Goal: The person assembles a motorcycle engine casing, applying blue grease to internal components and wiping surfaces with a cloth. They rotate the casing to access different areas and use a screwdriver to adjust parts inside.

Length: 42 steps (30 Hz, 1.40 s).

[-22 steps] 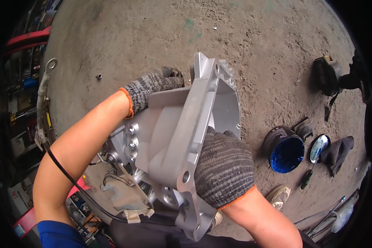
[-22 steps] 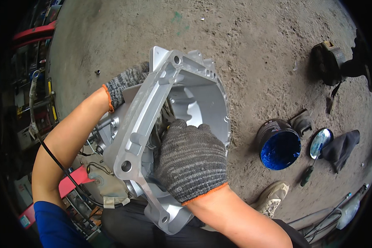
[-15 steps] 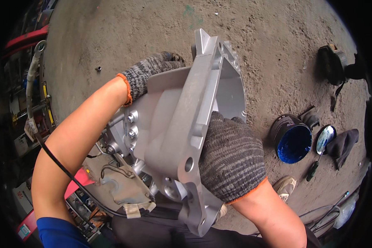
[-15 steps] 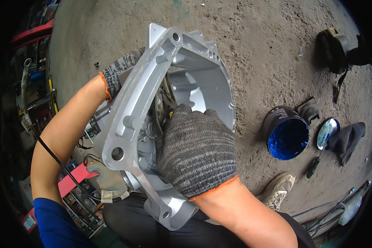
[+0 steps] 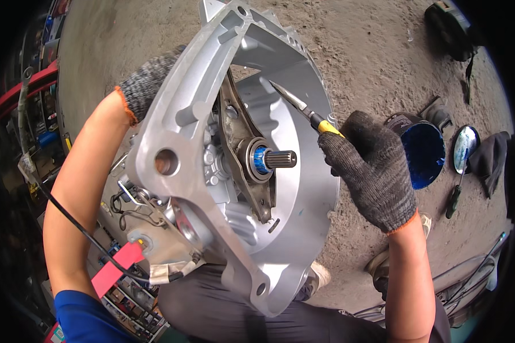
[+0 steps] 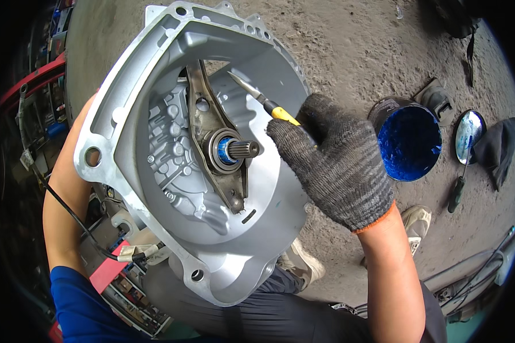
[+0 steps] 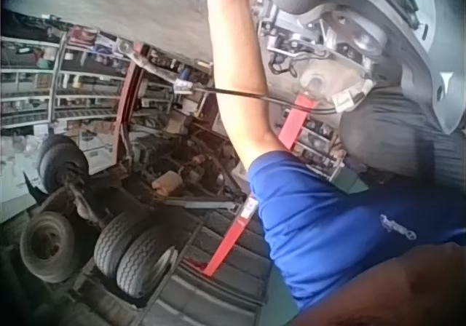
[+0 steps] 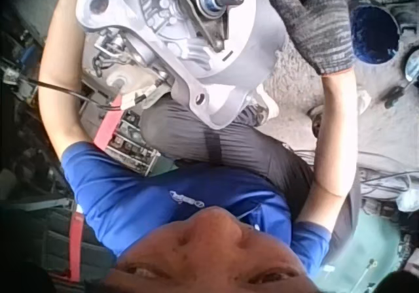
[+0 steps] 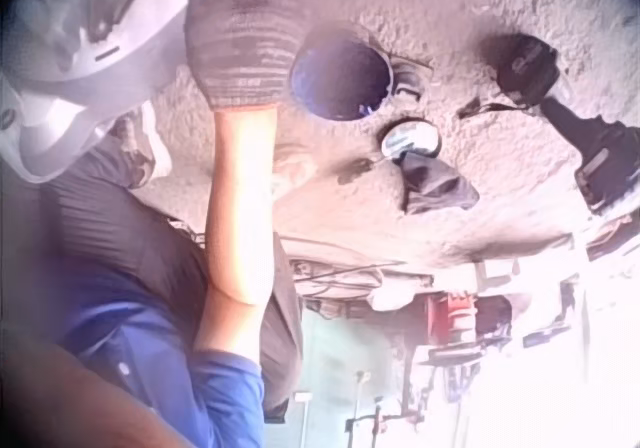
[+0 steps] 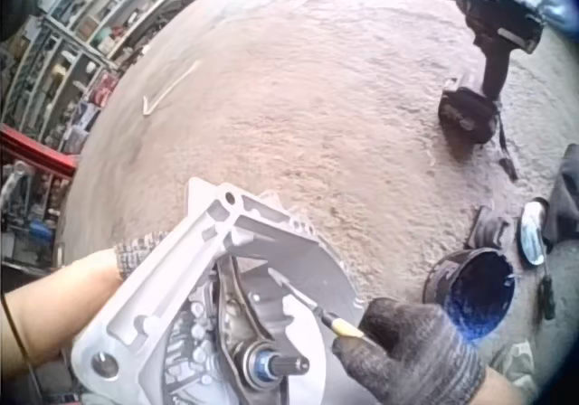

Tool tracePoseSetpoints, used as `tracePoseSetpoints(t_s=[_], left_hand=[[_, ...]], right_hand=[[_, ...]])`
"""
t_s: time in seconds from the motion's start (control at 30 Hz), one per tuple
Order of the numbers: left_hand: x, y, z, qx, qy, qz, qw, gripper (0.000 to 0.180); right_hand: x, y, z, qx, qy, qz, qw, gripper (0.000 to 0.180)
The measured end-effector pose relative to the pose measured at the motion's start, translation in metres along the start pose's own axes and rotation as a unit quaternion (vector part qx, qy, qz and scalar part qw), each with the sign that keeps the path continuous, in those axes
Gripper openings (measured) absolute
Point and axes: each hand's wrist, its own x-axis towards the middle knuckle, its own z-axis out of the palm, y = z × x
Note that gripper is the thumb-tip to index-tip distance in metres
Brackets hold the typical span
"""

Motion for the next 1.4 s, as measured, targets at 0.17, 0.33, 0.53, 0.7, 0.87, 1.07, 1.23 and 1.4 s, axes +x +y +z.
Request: tracePoseSetpoints(t_s=[0.17, 0.33, 0.53, 0.7, 0.87, 1.07, 1.23, 1.4], left_hand=[[-0.067, 0.041, -0.064, 0.249, 0.092, -0.007, 0.964, 0.064], [-0.186, 0.04, -0.08, 0.123, 0.446, 0.043, 0.885, 0.046], [-0.308, 0.124, 0.069, 0.217, 0.443, 0.26, 0.83, 0.053], [-0.247, 0.15, 0.131, 0.109, 0.286, 0.28, 0.91, 0.081], [-0.248, 0.165, 0.09, 0.093, 0.394, 0.214, 0.889, 0.059], [-0.161, 0.158, 0.041, 0.262, 0.225, 0.073, 0.935, 0.059], [-0.052, 0.107, -0.033, 0.196, 0.041, -0.202, 0.959, 0.071], [0.001, 0.086, 0.0, 0.102, -0.084, -0.199, 0.971, 0.039]], right_hand=[[-0.003, -0.021, -0.032, 0.205, 0.051, -0.08, 0.974, 0.041], [-0.009, -0.024, -0.117, -0.071, 0.022, -0.243, 0.967, 0.034], [-0.027, -0.068, -0.112, -0.06, 0.02, -0.328, 0.942, 0.032], [-0.043, -0.118, -0.071, 0.021, 0.039, -0.303, 0.952, 0.033], [-0.025, -0.113, -0.071, 0.199, 0.032, -0.27, 0.942, 0.044], [0.007, -0.002, -0.043, 0.352, -0.031, -0.12, 0.928, 0.046], [0.033, 0.038, 0.032, 0.561, -0.13, 0.008, 0.818, 0.026], [0.071, 0.055, 0.076, 0.407, -0.104, -0.007, 0.908, 0.04]])
